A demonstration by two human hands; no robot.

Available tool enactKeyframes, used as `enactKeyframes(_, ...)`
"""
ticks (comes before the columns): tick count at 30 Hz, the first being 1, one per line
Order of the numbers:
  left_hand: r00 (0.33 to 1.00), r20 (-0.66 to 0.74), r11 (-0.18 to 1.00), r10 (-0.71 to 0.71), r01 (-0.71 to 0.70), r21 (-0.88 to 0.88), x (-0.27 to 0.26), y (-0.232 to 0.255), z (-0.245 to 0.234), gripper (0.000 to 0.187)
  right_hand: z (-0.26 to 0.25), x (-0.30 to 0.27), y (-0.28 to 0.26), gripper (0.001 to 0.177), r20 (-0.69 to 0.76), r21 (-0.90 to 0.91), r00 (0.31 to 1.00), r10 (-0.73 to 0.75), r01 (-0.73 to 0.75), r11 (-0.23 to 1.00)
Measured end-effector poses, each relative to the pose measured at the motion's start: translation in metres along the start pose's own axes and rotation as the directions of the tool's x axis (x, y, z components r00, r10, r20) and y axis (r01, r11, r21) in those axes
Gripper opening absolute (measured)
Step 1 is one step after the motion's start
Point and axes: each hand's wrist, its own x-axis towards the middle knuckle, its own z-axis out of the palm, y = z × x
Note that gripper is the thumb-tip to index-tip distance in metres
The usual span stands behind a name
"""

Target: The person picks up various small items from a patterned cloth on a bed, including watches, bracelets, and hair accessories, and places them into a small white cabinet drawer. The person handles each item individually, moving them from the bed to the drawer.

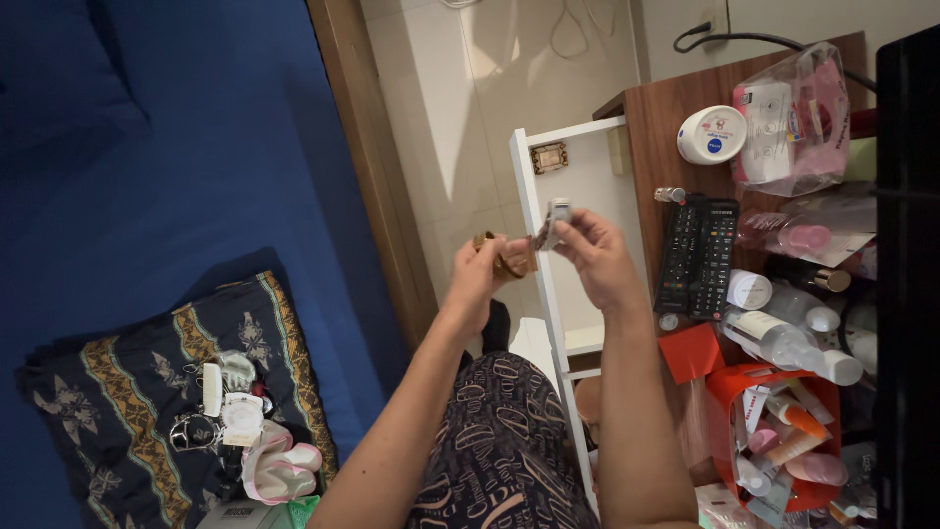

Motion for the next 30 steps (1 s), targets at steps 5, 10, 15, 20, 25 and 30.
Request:
enactKeyframes(5, 0.997, -0.034, 0.997, -0.065, 0.066, 0.03, -0.001, 0.004, -0.004, 0.018, 0.003, -0.001, -0.004, 0.013, -0.129, -0.003, 0.988, -0.083, 0.083, 0.997)
enactKeyframes(10, 0.994, 0.076, 0.996, -0.084, 0.083, 0.008, 0.003, -0.009, 0.0, 0.023, 0.007, -0.004, 0.006, 0.013, -0.071, -0.015, 0.994, -0.085, 0.084, 0.996)
enactKeyframes(15, 0.998, 0.027, 0.999, -0.051, 0.051, 0.004, 0.017, -0.013, 0.004, 0.021, 0.008, -0.005, 0.021, 0.013, -0.112, 0.035, 0.993, 0.026, -0.022, 0.999)
enactKeyframes(20, 0.999, 0.028, 0.999, 0.046, -0.046, 0.002, 0.018, -0.02, 0.002, 0.023, 0.012, -0.006, 0.013, 0.017, -0.091, 0.025, 0.985, 0.147, -0.146, 0.989)
enactKeyframes(25, 0.995, 0.048, 0.996, 0.09, -0.091, 0.025, 0.02, -0.024, 0.004, 0.026, 0.023, -0.007, 0.002, 0.026, -0.119, -0.028, 0.978, 0.169, -0.174, 0.984)
enactKeyframes(30, 0.99, 0.063, 0.989, 0.128, -0.132, 0.067, 0.018, -0.021, 0.016, 0.032, 0.022, -0.01, 0.0, 0.028, -0.154, -0.039, 0.978, 0.141, -0.148, 0.988)
